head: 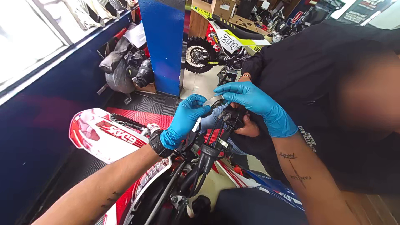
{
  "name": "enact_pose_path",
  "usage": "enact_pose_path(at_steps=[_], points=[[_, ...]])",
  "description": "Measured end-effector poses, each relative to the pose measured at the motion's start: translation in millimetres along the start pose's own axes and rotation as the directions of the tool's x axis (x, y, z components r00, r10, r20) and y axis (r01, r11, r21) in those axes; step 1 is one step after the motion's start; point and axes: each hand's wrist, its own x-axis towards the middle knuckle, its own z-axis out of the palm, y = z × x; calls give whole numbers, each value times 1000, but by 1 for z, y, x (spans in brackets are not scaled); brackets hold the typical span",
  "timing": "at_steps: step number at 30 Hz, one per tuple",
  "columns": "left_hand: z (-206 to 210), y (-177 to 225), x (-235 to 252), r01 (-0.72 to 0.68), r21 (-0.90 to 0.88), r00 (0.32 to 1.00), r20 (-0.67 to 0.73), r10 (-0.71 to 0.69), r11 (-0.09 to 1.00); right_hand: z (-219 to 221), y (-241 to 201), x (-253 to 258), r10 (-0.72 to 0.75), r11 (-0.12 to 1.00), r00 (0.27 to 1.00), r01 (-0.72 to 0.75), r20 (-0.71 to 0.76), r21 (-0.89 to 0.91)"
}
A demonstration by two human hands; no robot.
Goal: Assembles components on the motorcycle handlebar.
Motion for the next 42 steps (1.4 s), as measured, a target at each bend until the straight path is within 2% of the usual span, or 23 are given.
enact_pose_path(at_steps=[3,6,8,11,16,19,23,26,29,36,42], points=[[-2,-7,-8,63,10,995,81,-63,998,-7,13,14,-10,998,994,4,105,56],[-4,-11,-13,41,64,985,167,-52,997,-9,15,20,8,997,985,-20,172,69],[-1,-11,-15,24,74,983,178,-37,997,-7,11,6,1,1000,996,1,86,-19],[3,-12,-19,-8,51,981,194,-2,999,-6,12,-25,-41,984,992,20,-117,-179],[5,-15,-18,-37,4,966,255,34,999,9,36,-57,-126,992,982,129,-142,14],[10,-17,-15,-50,116,953,304,13,992,17,38,-56,-109,990,971,126,-212,69],[15,-13,-13,-124,290,958,283,39,949,21,36,-56,-91,987,963,121,-253,106],[14,-11,-13,-255,372,942,305,142,893,19,35,-58,-97,988,966,122,-239,94],[9,-15,-11,-371,361,901,364,237,856,15,37,-58,-124,988,974,139,-190,71],[-4,-25,1,-296,182,878,439,191,938,8,40,-46,-168,981,985,171,-34,91],[1,-27,1,-330,254,898,380,219,909,2,38,-42,-143,987,990,142,7,70]])
